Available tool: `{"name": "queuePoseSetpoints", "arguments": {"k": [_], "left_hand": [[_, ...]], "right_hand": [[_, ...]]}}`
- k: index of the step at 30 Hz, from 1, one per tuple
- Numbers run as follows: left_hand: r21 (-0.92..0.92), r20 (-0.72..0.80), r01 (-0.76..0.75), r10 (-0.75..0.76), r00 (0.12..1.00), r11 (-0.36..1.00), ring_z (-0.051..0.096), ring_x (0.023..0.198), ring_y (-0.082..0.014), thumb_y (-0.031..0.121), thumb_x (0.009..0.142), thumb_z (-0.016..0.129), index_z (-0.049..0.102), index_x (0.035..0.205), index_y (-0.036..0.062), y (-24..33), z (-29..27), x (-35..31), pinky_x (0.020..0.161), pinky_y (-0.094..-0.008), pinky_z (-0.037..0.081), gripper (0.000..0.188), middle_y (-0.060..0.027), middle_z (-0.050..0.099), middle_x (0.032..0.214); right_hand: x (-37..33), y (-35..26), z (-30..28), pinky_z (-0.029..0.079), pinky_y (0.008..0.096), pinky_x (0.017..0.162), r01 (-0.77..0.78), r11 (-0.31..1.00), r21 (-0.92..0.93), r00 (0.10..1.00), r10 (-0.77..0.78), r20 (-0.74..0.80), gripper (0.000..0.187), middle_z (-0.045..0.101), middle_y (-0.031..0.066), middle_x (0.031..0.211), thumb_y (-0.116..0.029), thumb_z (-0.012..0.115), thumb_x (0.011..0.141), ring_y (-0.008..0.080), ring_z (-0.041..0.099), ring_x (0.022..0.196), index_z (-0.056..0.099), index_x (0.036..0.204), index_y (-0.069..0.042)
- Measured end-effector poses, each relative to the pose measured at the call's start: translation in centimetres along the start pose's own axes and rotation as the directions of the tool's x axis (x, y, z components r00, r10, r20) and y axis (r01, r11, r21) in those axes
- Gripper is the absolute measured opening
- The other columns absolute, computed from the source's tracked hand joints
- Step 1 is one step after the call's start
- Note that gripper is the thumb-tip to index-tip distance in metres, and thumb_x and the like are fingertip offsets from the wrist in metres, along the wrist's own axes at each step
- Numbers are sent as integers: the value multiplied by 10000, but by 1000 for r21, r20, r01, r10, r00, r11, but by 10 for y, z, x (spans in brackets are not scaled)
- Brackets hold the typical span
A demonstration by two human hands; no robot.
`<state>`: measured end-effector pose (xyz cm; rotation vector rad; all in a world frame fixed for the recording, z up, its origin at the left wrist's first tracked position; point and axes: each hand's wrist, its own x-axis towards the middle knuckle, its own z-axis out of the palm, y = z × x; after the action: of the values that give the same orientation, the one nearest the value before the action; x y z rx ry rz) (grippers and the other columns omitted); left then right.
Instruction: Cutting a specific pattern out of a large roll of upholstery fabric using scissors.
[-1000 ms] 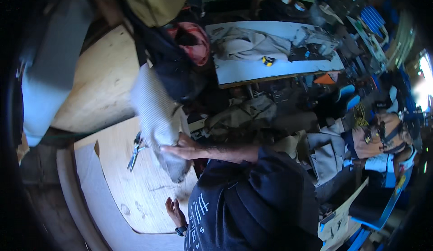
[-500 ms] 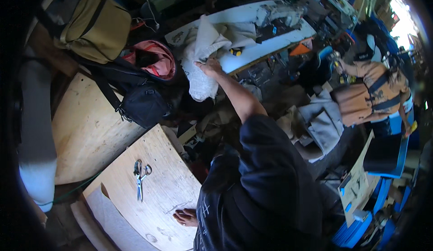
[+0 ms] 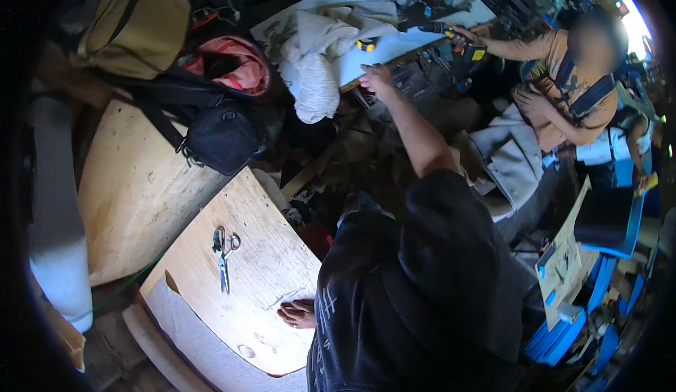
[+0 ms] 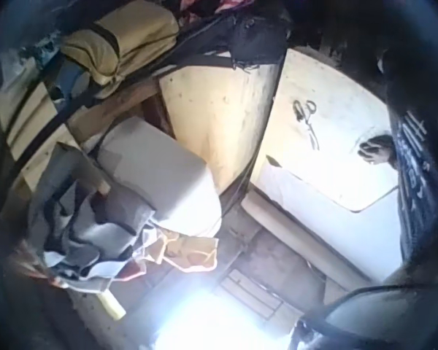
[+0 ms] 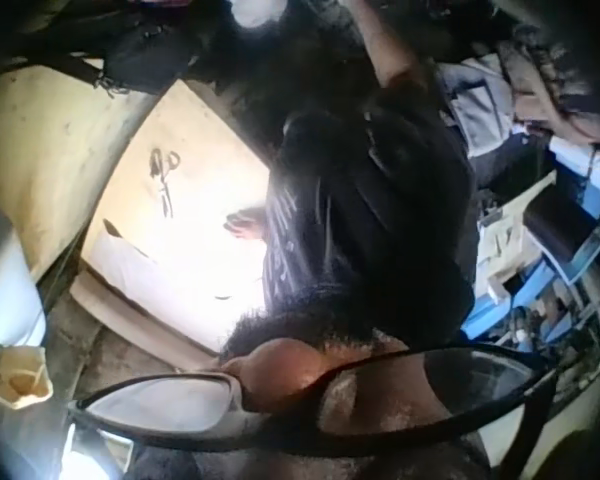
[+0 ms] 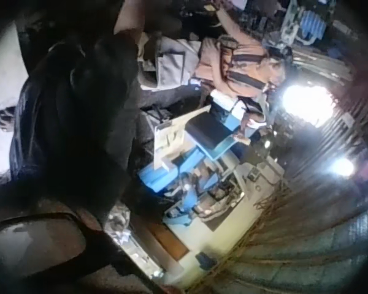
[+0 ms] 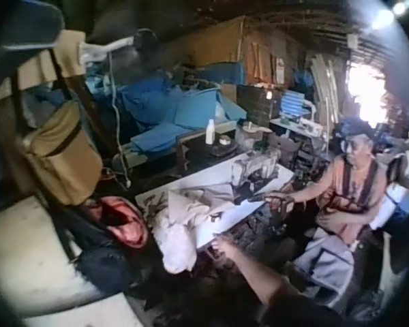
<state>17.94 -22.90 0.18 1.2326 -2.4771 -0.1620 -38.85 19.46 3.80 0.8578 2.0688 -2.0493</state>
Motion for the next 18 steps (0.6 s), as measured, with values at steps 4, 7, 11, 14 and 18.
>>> {"name": "queuePoseSetpoints", "arguments": {"k": [4, 7, 11, 14, 18], "left_hand": [[-229, -17, 92, -98, 995, 969, 423, 1314, -416, 357, 980, 539, 560, 1321, 38, -16, 12, -5, 1073, -497, 360, 468, -225, 441, 1448], [-319, 73, 135, -117, 990, 938, 421, 1318, -416, 198, 903, 641, 567, 1313, 57, -5, 2, 11, 1093, -488, 343, 440, -238, 444, 1438], [-215, -123, 369, -400, 908, 904, 395, 1348, -403, 152, 852, 677, 565, 1296, 70, -29, -23, -21, 1107, -494, 331, 465, -229, 435, 1448], [-97, -264, 649, -649, 714, 754, 402, 1340, -414, 197, 815, 713, 547, 1312, 60, -76, -59, -82, 1111, -502, 335, 542, -242, 436, 1445], [-16, -290, 877, -841, 456, 481, 416, 1324, -423, 266, 794, 731, 503, 1358, 29, -121, -68, -145, 1109, -511, 340, 653, -254, 432, 1443]], "right_hand": [[-52, 27, 43, 520, 240, 677, 319, 914, -249, 917, -231, 326, 320, 670, 51, 1060, -294, 663, 946, 114, 647, 800, 674, 1131, -33], [-147, 73, 90, 502, 257, 669, 542, 779, -315, 767, -306, 563, 141, 635, 27, 776, -136, 616, 944, 98, 600, 711, 658, 950, -2], [-257, 135, 168, 523, 277, 710, 661, 728, -184, 407, -141, 902, 117, 678, 62, 813, -100, 601, 939, 120, 653, 765, 666, 971, -9], [-328, 132, 240, 540, 373, 761, 875, 480, 60, 24, -167, 986, 140, 687, 171, 891, -120, 662, 887, 312, 683, 844, 674, 986, -22], [-347, 134, 354, 442, 478, 958, 907, 124, 403, -367, -239, 899, 360, 623, 173, 1139, -137, 714, 798, 366, 568, 1104, 606, 1123, -24]]}}
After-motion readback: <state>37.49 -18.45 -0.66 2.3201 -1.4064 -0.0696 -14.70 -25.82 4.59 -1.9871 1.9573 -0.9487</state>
